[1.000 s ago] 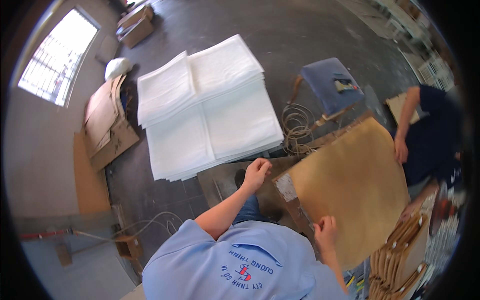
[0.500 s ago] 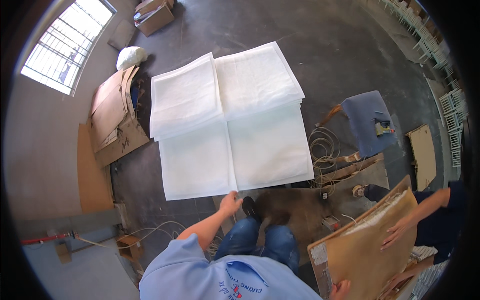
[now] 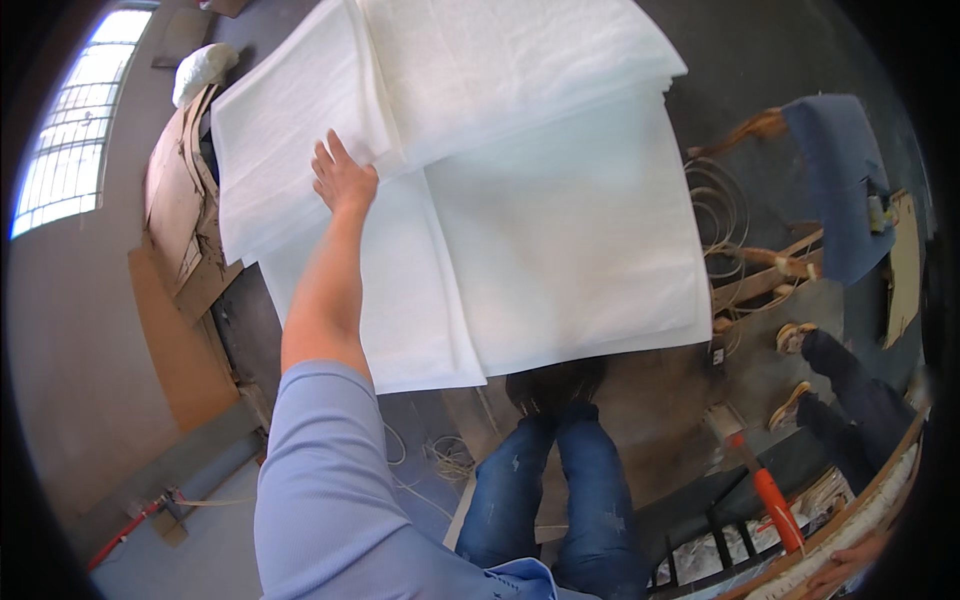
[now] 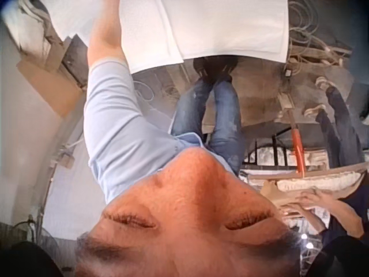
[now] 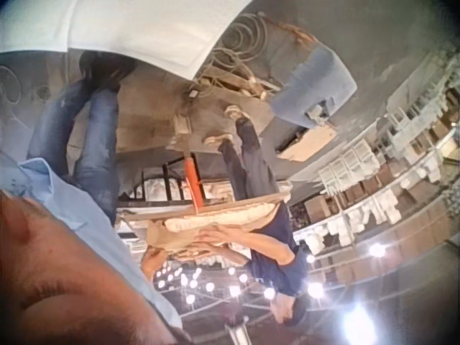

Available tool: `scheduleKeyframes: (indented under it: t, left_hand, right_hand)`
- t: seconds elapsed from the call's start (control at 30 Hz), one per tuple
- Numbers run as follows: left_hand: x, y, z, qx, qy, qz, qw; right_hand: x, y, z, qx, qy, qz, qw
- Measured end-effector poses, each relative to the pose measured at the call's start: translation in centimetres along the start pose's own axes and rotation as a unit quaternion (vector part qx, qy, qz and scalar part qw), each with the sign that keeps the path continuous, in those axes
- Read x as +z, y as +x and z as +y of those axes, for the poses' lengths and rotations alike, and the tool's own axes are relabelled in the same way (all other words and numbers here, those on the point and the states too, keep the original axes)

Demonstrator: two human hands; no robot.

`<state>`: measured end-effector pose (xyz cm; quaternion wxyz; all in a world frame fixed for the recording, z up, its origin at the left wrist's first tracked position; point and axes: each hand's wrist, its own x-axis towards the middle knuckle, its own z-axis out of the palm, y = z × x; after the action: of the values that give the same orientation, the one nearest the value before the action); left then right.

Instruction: The person places a brown fabric sheet over a wooden chair frame, then covers it with a white foam layer. They use a pneumatic staple gun to secure the foam and fabric to the frame while a coworker assists by holding the materials.

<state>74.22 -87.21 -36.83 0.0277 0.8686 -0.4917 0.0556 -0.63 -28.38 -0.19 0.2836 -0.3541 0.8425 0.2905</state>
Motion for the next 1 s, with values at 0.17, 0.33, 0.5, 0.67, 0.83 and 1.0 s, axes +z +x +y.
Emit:
scheduleKeyframes:
  t: [0.17, 0.33, 0.5, 0.67, 0.83, 1.0]
  left_hand:
    - [0.1, 4.3, -0.3, 0.027, -0.082, -0.017, 0.996]
    - [-2.8, 1.8, -0.8, 0.128, -0.125, -0.021, 0.984]
    - [-2.8, -5.8, -6.8, 0.137, -0.267, -0.090, 0.950]
    - [5.7, -8.2, -2.4, 0.169, -0.057, -0.052, 0.983]
    - [9.9, -4.0, 4.2, 0.191, -0.034, 0.080, 0.978]
    - [0.9, -1.9, -3.5, 0.243, -0.004, 0.109, 0.964]
  right_hand:
    - [0.9, -0.8, -1.5, 0.037, 0.015, -0.014, 0.999]
    - [2.3, -4.9, -0.5, 0.082, 0.026, -0.009, 0.996]
    - [2.2, -0.8, 0.1, 0.051, 0.015, -0.035, 0.998]
    - [2.1, -3.6, -1.5, 0.081, 0.016, -0.014, 0.997]
    - [2.6, -4.4, -3.2, 0.105, 0.018, 0.016, 0.994]
    - [2.0, 1.9, -2.1, 0.029, 0.034, -0.023, 0.999]
